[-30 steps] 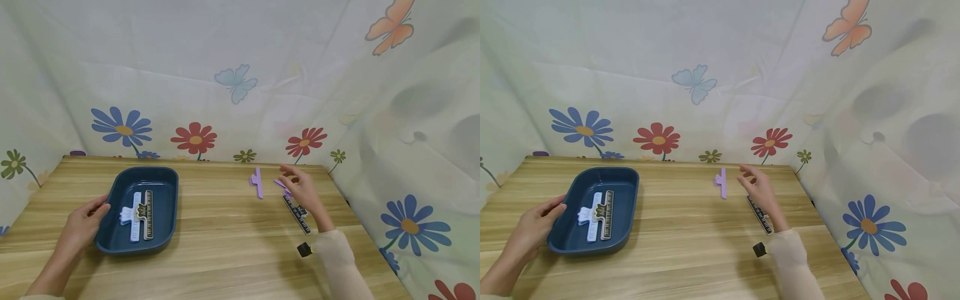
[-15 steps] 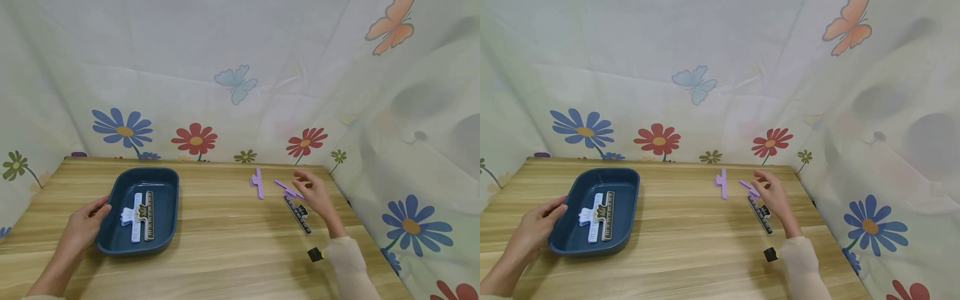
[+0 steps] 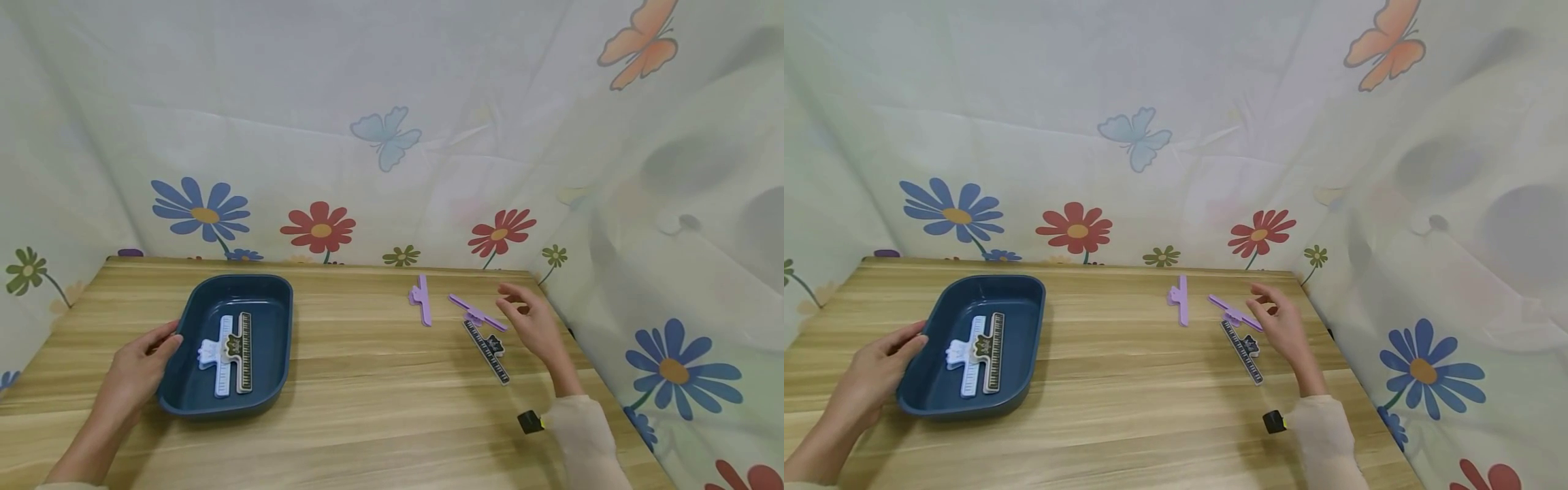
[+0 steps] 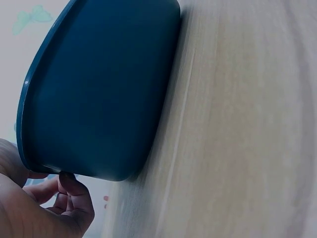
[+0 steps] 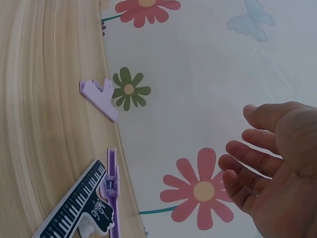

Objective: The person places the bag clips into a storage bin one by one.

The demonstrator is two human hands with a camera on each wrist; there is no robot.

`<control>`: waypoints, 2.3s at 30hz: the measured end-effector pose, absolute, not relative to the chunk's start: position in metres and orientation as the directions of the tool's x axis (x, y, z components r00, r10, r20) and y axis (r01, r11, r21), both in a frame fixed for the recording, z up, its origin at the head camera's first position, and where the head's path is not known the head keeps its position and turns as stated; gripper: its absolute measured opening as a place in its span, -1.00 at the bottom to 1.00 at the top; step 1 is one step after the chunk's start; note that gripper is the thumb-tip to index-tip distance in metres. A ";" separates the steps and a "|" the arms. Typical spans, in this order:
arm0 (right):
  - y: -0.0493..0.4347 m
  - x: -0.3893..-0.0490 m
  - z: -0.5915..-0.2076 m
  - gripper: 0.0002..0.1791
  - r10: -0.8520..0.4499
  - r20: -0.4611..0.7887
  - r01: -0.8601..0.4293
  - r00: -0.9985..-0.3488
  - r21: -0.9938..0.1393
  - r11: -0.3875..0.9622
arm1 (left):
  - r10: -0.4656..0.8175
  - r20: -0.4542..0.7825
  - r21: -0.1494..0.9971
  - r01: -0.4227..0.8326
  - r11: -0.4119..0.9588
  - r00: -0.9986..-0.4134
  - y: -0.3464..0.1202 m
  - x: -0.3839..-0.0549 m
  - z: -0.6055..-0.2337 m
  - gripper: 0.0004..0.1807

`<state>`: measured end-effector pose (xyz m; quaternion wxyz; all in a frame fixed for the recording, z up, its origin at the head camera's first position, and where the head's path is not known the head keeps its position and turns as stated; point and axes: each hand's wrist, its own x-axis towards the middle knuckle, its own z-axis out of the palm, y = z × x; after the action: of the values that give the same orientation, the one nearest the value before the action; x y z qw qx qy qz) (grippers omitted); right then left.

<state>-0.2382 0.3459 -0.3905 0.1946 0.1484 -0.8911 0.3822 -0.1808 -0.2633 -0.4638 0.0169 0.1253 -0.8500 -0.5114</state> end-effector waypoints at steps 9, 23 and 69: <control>0.357 -0.236 -0.391 -0.64 -0.082 0.458 -0.380 -0.885 -0.610 0.695 | -0.228 -0.097 0.870 -0.194 0.453 -0.969 -0.264 -0.181 -0.464 -0.30; 0.364 -0.233 -0.396 -0.58 -0.081 0.398 -0.325 -0.914 -0.595 0.735 | -0.229 -0.090 0.870 -0.188 0.455 -0.969 -0.263 -0.180 -0.463 -0.30; 0.384 -0.241 -0.472 -0.59 -0.125 0.114 -0.169 -0.986 -0.706 0.688 | -0.248 -0.165 0.861 -0.262 0.437 -0.955 -0.263 -0.183 -0.460 -0.29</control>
<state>-0.2409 0.3836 -0.4717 0.0284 0.0800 -0.9182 0.3869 -0.1825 -0.2627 -0.4598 -0.0070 0.1504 -0.8476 -0.5089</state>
